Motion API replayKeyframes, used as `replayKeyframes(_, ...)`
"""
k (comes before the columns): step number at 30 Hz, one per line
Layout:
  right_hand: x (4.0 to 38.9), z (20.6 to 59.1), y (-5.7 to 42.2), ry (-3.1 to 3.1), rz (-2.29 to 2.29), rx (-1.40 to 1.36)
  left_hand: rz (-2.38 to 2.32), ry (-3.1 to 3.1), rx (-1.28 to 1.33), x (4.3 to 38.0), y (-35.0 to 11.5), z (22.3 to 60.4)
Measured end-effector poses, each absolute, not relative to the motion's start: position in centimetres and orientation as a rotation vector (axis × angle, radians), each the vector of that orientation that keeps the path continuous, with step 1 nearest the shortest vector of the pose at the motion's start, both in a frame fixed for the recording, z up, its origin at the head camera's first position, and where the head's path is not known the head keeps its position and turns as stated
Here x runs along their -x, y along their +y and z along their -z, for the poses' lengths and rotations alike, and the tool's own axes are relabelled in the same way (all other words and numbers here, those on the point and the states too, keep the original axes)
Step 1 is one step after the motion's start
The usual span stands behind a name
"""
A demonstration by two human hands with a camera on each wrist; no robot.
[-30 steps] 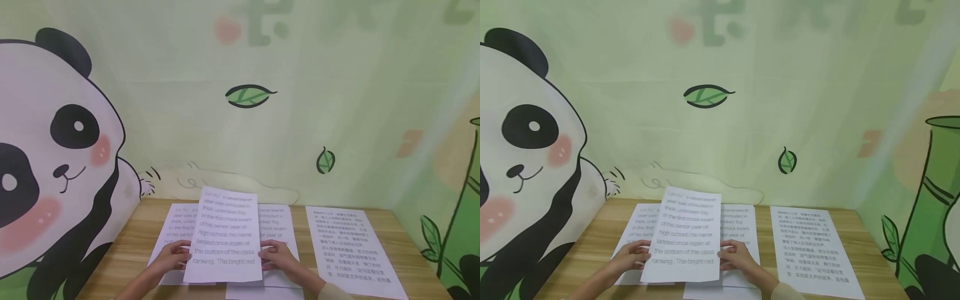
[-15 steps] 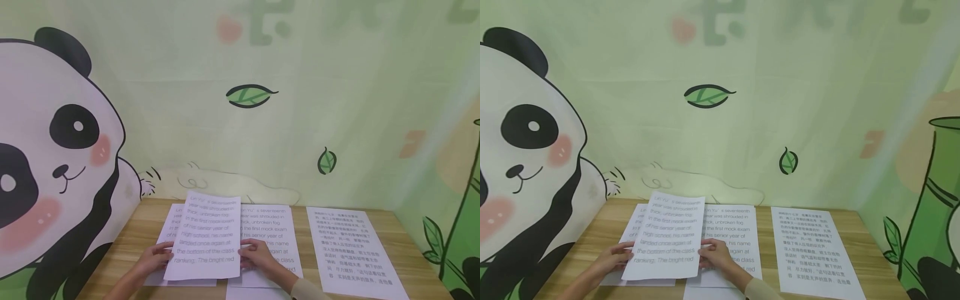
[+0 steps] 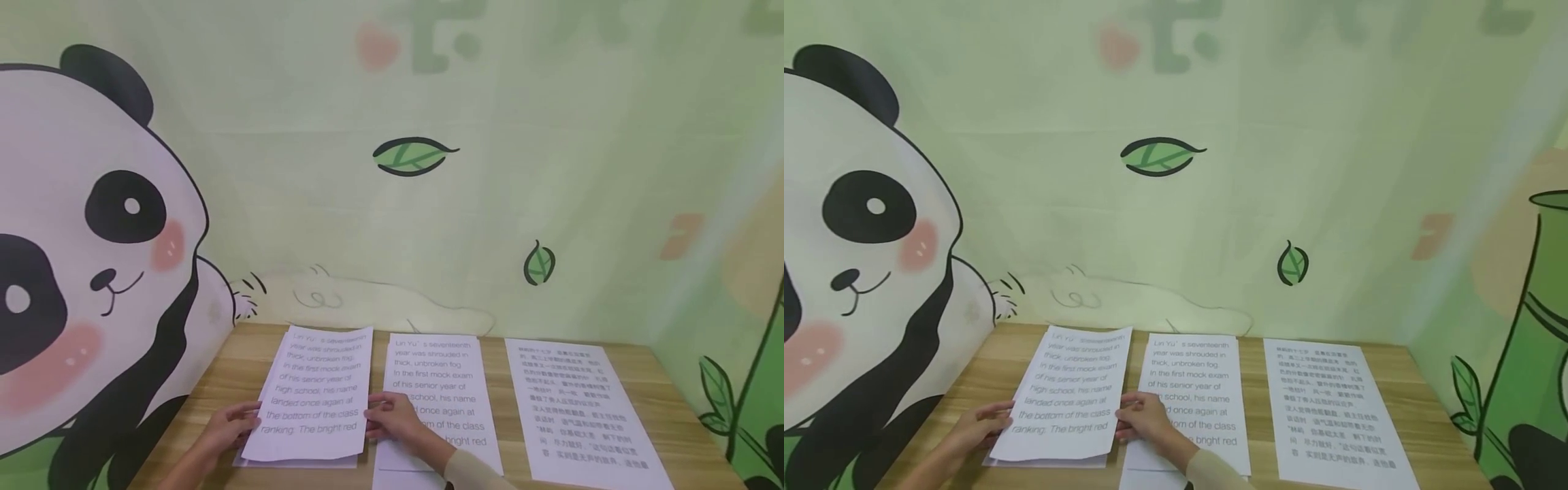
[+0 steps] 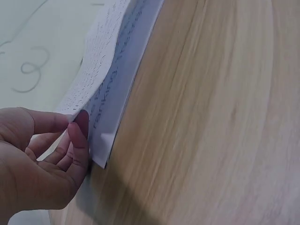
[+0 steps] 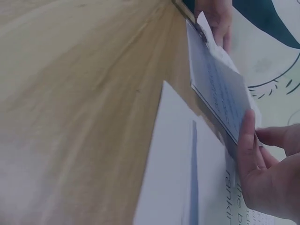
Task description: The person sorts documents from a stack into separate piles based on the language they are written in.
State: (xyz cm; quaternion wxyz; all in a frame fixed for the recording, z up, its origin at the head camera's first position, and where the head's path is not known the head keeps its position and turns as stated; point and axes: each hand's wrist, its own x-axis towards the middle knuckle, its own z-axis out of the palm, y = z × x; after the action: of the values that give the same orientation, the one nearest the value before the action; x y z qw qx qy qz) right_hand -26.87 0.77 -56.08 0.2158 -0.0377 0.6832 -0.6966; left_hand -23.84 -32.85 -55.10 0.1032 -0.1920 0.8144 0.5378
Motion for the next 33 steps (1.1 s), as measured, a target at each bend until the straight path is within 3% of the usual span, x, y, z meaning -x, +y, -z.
replayKeyframes(21,26.9,55.7,3.0,1.862,1.832,0.217,-1.382,2.781,0.467,23.8,-33.3,54.8)
replayKeyframes(33,26.1,54.5,9.3,1.98,1.73,0.188,-1.518,2.648,0.249,23.6,-26.5,51.7)
